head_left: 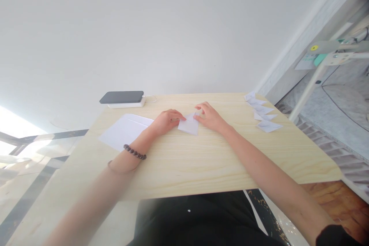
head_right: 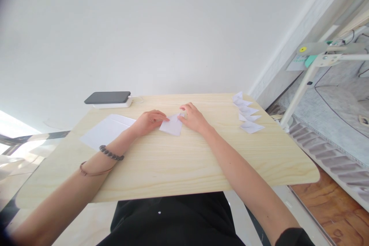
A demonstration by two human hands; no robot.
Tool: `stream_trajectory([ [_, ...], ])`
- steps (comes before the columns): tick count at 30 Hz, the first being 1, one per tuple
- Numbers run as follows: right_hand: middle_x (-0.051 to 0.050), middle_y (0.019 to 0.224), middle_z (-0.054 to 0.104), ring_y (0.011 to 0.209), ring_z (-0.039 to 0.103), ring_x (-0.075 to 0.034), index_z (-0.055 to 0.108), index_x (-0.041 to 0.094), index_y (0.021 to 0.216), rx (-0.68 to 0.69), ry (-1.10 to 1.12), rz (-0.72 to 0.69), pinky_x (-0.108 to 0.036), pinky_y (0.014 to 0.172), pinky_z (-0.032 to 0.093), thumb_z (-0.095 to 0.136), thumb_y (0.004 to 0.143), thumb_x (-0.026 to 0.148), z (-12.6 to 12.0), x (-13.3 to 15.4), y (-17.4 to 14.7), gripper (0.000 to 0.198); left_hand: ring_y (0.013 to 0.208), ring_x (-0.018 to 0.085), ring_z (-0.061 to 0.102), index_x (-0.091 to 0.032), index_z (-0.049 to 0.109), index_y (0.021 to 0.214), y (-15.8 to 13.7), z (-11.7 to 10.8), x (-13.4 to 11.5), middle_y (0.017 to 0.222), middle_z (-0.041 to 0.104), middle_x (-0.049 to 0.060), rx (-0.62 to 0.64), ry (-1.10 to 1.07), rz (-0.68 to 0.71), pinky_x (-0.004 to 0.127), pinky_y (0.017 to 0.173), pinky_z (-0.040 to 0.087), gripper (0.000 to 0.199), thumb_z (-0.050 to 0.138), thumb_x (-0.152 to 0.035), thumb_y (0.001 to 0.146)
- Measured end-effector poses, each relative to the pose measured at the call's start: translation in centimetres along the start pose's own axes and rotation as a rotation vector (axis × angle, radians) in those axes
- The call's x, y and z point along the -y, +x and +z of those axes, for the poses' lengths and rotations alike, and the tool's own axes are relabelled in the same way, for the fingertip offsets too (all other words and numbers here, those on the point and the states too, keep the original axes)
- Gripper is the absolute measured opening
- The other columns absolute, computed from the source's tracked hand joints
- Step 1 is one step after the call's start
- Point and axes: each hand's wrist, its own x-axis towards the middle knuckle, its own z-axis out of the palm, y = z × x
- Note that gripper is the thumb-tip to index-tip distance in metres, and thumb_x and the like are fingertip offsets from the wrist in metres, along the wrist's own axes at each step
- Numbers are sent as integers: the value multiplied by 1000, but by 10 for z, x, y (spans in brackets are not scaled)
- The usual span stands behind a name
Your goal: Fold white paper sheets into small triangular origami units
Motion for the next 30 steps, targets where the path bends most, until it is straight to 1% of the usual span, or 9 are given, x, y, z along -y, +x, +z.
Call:
stream_trajectory([
  [2, -5, 100, 50, 82, 49, -15, 52, 20, 98, -11, -7, -26, -28, 74, 40, 54, 72, 30, 0, 0, -1, 28, 97, 16, 52, -23, 66, 92, 0, 0, 1, 110, 57, 3, -12, 99, 55, 29, 83, 42, 25, 44, -28, 81],
  [4, -3, 93, 51, 78, 50, -14, 55, 20, 90, 12, 8, -71, -27, 73, 40, 54, 72, 28, -1, 2, -1, 19, 103, 17, 50, -24, 64, 96, -1, -1, 2, 116, 55, 2, 0, 202, 95, 31, 88, 40, 27, 41, -29, 83],
  [8, -2, 82, 55, 74, 51, -12, 58, 19, 77, 81, 68, -180, -26, 71, 41, 49, 77, 28, -1, 8, -2, 13, 106, 17, 49, -22, 57, 108, 0, 1, -1, 114, 57, 1, 80, 344, 129, 33, 91, 38, 30, 38, -26, 85],
  [13, -3, 83, 59, 83, 51, -15, 63, 21, 83, 133, 62, -282, -28, 76, 40, 55, 75, 37, -4, 16, -3, 19, 107, 17, 47, -23, 52, 112, 1, 2, -6, 117, 54, 1, 93, 424, 140, 33, 91, 37, 31, 34, -27, 87],
  [17, -3, 83, 60, 83, 50, -16, 65, 22, 82, 135, -40, -341, -30, 78, 38, 53, 77, 31, -6, 15, -1, 16, 108, 19, 45, -21, 51, 112, 0, 2, -11, 119, 51, 5, 116, 465, 119, 35, 91, 36, 33, 31, -32, 88],
  [21, -4, 82, 59, 81, 51, -16, 67, 21, 78, 93, -131, -297, -31, 80, 36, 51, 77, 25, -7, 12, 0, 17, 111, 21, 40, -20, 43, 119, -2, 4, -16, 123, 45, 8, 127, 486, 64, 37, 90, 35, 39, 30, -39, 87],
  [24, -3, 84, 59, 79, 51, -14, 66, 21, 80, 105, -63, -252, -28, 76, 37, 51, 77, 28, -6, 8, 0, 18, 113, 22, 37, -20, 38, 122, -3, 5, -19, 124, 42, 9, 135, 488, 32, 38, 90, 35, 44, 28, -43, 87],
  [27, -2, 82, 58, 65, 50, -10, 65, 19, 78, 103, 41, -131, -24, 65, 38, 47, 80, 31, -4, 5, 0, 22, 112, 22, 37, -21, 39, 122, -3, 4, -22, 123, 42, 9, 151, 493, 40, 38, 89, 35, 43, 28, -43, 87],
  [30, -1, 75, 58, 61, 47, -10, 63, 18, 74, 78, 48, -5, -23, 61, 36, 47, 79, 32, -2, 3, 3, 22, 109, 22, 40, -20, 43, 118, -3, 4, -26, 119, 45, 9, 154, 516, 62, 37, 88, 36, 40, 29, -40, 87],
])
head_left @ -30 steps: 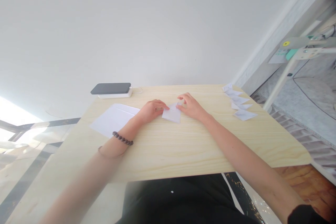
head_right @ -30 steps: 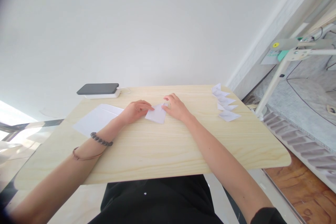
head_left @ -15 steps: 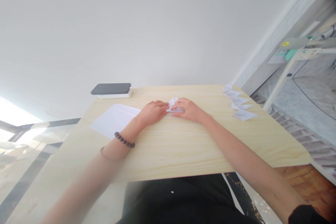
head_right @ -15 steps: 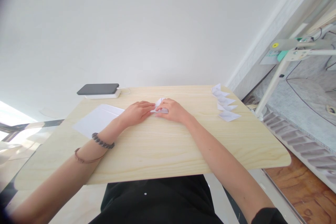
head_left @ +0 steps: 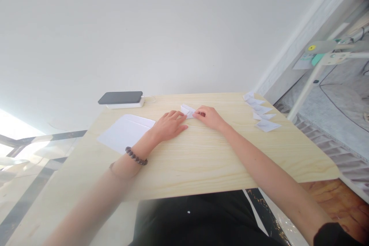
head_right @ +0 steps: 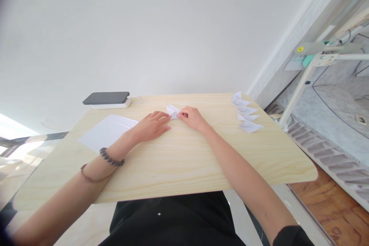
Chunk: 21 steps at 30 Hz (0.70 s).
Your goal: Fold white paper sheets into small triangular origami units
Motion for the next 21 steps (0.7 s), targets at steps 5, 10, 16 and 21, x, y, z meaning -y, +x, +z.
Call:
stream_trajectory([
  [5, -2, 71, 59, 65, 49, -11, 61, 17, 69, -22, -35, 133, -22, 62, 36, 48, 77, 33, 4, 2, 3, 22, 99, 21, 48, -15, 50, 110, 0, -4, -8, 106, 53, 9, 10, 72, 11, 34, 83, 39, 34, 30, -33, 88],
  [10, -2, 74, 60, 68, 50, -12, 58, 18, 68, -32, -95, 181, -23, 63, 35, 49, 75, 37, 7, 2, 3, 22, 90, 20, 53, -16, 55, 104, 0, -9, -12, 96, 57, 9, 16, 101, 32, 33, 78, 41, 31, 33, -29, 87],
  [16, -2, 75, 59, 72, 51, -14, 56, 18, 67, -30, -160, 213, -25, 66, 36, 51, 73, 39, 8, 0, 4, 22, 84, 19, 55, -18, 50, 111, -1, -10, -13, 91, 58, 7, 23, 96, 25, 30, 72, 42, 31, 34, -27, 87],
  [21, -3, 74, 59, 72, 51, -14, 55, 19, 66, -15, -179, 202, -26, 66, 36, 51, 73, 39, 8, -2, 5, 22, 87, 18, 54, -23, 47, 116, -1, -8, -11, 94, 56, 5, 19, 87, 63, 30, 74, 42, 32, 34, -26, 87],
])
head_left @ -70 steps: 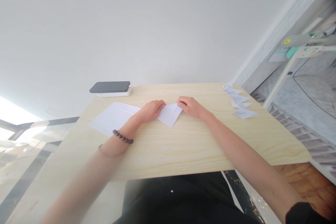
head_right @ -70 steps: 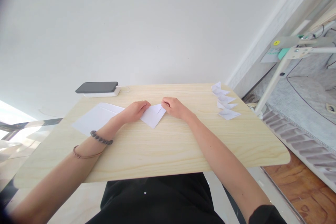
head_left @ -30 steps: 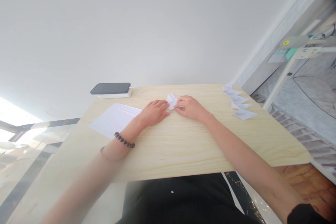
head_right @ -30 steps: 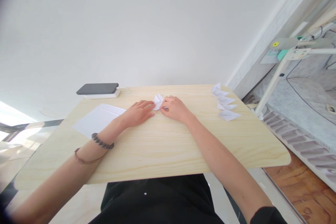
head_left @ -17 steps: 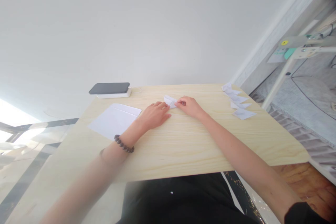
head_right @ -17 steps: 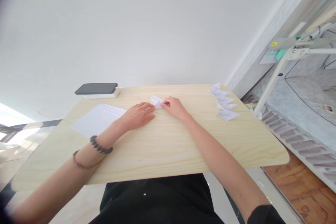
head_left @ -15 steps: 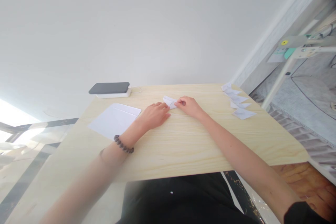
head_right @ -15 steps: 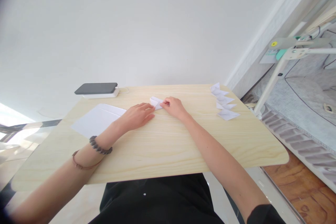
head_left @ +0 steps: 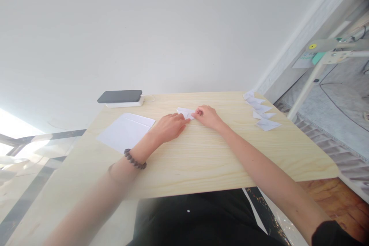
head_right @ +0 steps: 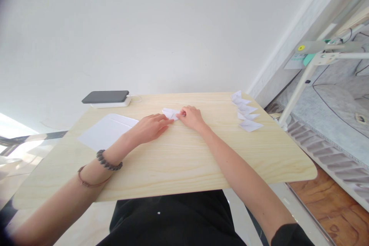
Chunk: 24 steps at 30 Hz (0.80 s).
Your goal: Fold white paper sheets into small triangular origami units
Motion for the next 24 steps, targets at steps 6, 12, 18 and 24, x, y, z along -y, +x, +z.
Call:
stream_trajectory([
  [6, -3, 74, 58, 69, 51, -14, 54, 18, 67, -13, -7, -9, -26, 62, 36, 52, 73, 39, 1, -2, 1, 22, 89, 18, 52, -22, 51, 112, 1, 0, 0, 93, 55, 6, 1, -12, 8, 30, 75, 41, 31, 33, -25, 87],
  [12, -2, 74, 58, 70, 51, -15, 53, 19, 68, -21, -8, 0, -26, 62, 35, 53, 72, 39, 3, -1, 1, 21, 87, 19, 51, -23, 54, 109, 2, -2, -1, 92, 55, 6, 11, -11, 13, 31, 72, 41, 32, 30, -26, 88],
  [18, -2, 83, 55, 78, 51, -15, 52, 20, 77, -49, 36, 3, -29, 71, 37, 53, 72, 39, 2, -1, -4, 20, 86, 18, 51, -22, 55, 108, 2, -1, 0, 92, 54, 7, 13, -6, 12, 31, 71, 40, 32, 30, -27, 88],
  [24, -2, 93, 48, 84, 50, -16, 52, 22, 84, -3, 108, 4, -33, 79, 37, 59, 64, 43, -4, 0, -9, 30, 86, 18, 50, -23, 55, 108, 2, 0, 0, 92, 54, 7, 11, -1, 14, 31, 73, 40, 32, 31, -26, 88],
])
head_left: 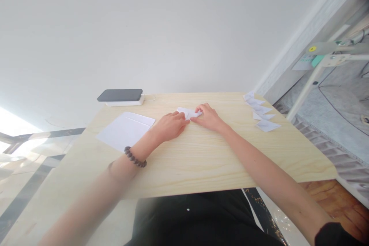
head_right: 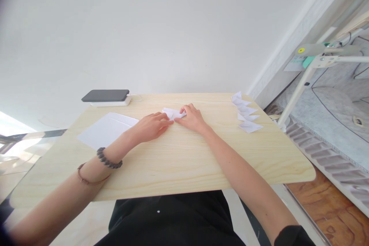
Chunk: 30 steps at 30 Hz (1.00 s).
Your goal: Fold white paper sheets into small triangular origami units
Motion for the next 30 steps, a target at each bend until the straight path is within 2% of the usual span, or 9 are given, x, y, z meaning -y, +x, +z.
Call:
stream_trajectory([
  [5, -4, 96, 45, 78, 47, -14, 52, 20, 87, 51, 133, 76, -28, 71, 40, 58, 64, 31, -9, -3, 6, 26, 87, 19, 50, -22, 56, 108, 0, 0, 0, 93, 53, 7, 7, -14, -2, 31, 72, 40, 33, 30, -27, 88],
  [10, -3, 92, 46, 61, 44, -8, 52, 18, 89, 107, 189, 80, -25, 62, 40, 54, 65, 21, -18, -12, 11, 24, 86, 19, 50, -23, 56, 107, 0, 1, 1, 93, 53, 7, 1, -10, -2, 32, 72, 40, 33, 29, -28, 88],
  [13, -3, 92, 45, 63, 45, -9, 52, 18, 88, 92, 181, 63, -25, 64, 40, 53, 67, 23, -16, -12, 9, 22, 88, 19, 49, -23, 55, 108, 1, 2, 0, 94, 53, 7, -10, 2, 4, 32, 74, 40, 32, 31, -25, 88],
  [18, -3, 92, 45, 82, 48, -15, 52, 21, 83, 25, 58, 44, -31, 75, 40, 60, 63, 39, -5, -3, 4, 29, 92, 19, 48, -24, 52, 111, 1, 3, -2, 98, 52, 7, -34, -3, -10, 33, 79, 39, 32, 34, -20, 85],
  [21, -2, 91, 46, 81, 49, -15, 52, 22, 84, 41, 28, 39, -31, 76, 39, 61, 62, 41, -2, -1, 3, 30, 93, 20, 48, -25, 51, 113, 1, 2, -2, 100, 52, 7, -21, -12, -13, 34, 80, 39, 34, 34, -19, 84],
  [24, -2, 92, 46, 80, 49, -15, 53, 23, 84, 49, 57, 36, -30, 75, 40, 61, 63, 40, -1, -5, 5, 28, 93, 20, 47, -25, 50, 115, 1, 3, -3, 101, 52, 7, -28, -22, -14, 35, 80, 39, 35, 35, -18, 84],
  [30, -2, 91, 46, 72, 46, -12, 55, 20, 83, 59, 156, 20, -28, 72, 40, 57, 65, 26, -4, -9, 8, 20, 91, 19, 48, -23, 52, 111, 2, 5, -2, 97, 53, 6, -54, -52, -17, 32, 80, 40, 34, 37, -16, 82],
])
